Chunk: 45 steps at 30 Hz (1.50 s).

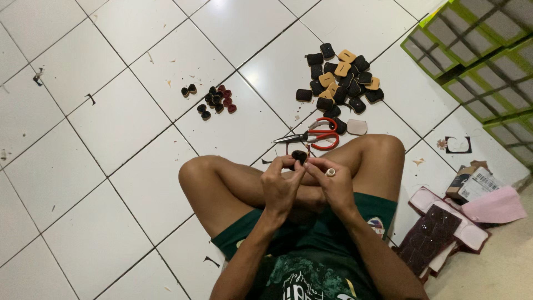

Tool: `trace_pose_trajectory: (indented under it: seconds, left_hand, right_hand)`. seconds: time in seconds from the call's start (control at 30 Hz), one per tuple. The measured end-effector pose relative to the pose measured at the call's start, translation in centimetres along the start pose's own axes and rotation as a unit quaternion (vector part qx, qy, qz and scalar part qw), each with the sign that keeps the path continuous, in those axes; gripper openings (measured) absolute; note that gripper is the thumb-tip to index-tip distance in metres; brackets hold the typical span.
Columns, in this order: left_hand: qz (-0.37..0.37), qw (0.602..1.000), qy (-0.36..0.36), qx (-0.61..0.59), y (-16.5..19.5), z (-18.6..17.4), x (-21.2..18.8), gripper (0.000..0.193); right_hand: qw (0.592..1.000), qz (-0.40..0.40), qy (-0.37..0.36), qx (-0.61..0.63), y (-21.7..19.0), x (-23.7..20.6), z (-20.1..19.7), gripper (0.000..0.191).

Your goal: The person sits on a tiled floor and assembles small cylindrical components by inserting a white tube into a dark cap. They handle multiple similar parts, picking them from a pile and placing assembled units aside. A pair of scissors is visible nearby but not used.

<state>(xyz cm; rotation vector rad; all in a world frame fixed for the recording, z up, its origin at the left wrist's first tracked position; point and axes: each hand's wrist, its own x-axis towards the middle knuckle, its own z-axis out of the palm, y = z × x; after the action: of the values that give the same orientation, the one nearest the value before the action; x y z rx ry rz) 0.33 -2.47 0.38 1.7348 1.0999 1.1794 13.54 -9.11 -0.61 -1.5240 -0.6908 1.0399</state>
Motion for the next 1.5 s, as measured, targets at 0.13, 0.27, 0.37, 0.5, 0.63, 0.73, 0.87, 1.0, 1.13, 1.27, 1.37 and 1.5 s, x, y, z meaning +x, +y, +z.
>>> trace_pose_trajectory:
  seconds: [0.13, 0.27, 0.37, 0.5, 0.63, 0.73, 0.87, 1.0, 1.13, 1.27, 1.37, 1.5]
  left_hand:
    - [-0.006, 1.0, -0.017, 0.005, 0.5, -0.3, 0.1, 0.017]
    - [-0.149, 0.982, -0.103, -0.059, 0.1, -1.0, 0.7, 0.015]
    - [-0.195, 0.956, -0.154, -0.158, -0.6, -1.4, 0.9, 0.013]
    - [-0.213, 0.924, -0.18, -0.262, -1.6, -1.2, 0.8, 0.011]
    - [-0.225, 0.917, -0.183, -0.273, -2.2, -0.9, 0.3, 0.012]
    - [-0.247, 0.912, -0.182, -0.272, -2.3, -0.7, 0.0, 0.017]
    - [-0.242, 0.904, -0.179, -0.302, -2.1, -0.5, -0.2, 0.02]
    - [-0.244, 0.896, -0.188, -0.319, -1.7, -0.5, -0.2, 0.021]
    - [-0.216, 0.891, -0.229, -0.326, -1.5, -1.2, 0.6, 0.021]
    - [-0.153, 0.912, -0.297, -0.239, -1.6, -2.7, 2.2, 0.023]
    - [-0.061, 0.956, -0.284, -0.05, -1.5, -3.4, 2.9, 0.023]
    - [0.07, 0.958, -0.276, -0.008, -1.1, -3.0, 3.1, 0.024]
  right_hand:
    - [1.0, 0.001, -0.003, 0.019, 0.4, 0.2, 0.0, 0.027]
    - [0.999, -0.013, -0.037, -0.023, 0.5, 0.5, -0.5, 0.026]
    - [0.997, -0.011, -0.082, 0.005, 0.6, 0.5, -1.3, 0.026]
    - [0.995, -0.024, -0.092, 0.027, 1.2, 0.7, -1.8, 0.022]
    - [0.992, 0.007, -0.083, 0.095, 1.9, 0.7, -1.8, 0.022]
    - [0.993, 0.016, -0.066, 0.097, 2.4, 0.9, -1.7, 0.023]
    - [0.996, 0.007, -0.04, 0.079, 2.9, 1.1, -1.8, 0.022]
    - [0.993, 0.007, -0.045, 0.106, 4.0, 1.2, -2.2, 0.022]
    - [0.971, 0.025, -0.097, 0.218, 4.5, 1.2, -2.7, 0.026]
    - [0.98, -0.023, -0.144, 0.133, 2.3, 0.7, -2.9, 0.035]
    - [0.971, -0.181, -0.121, -0.1, -1.1, 0.3, -3.0, 0.051]
    - [0.886, -0.338, -0.116, -0.295, -4.5, 0.0, -2.4, 0.056]
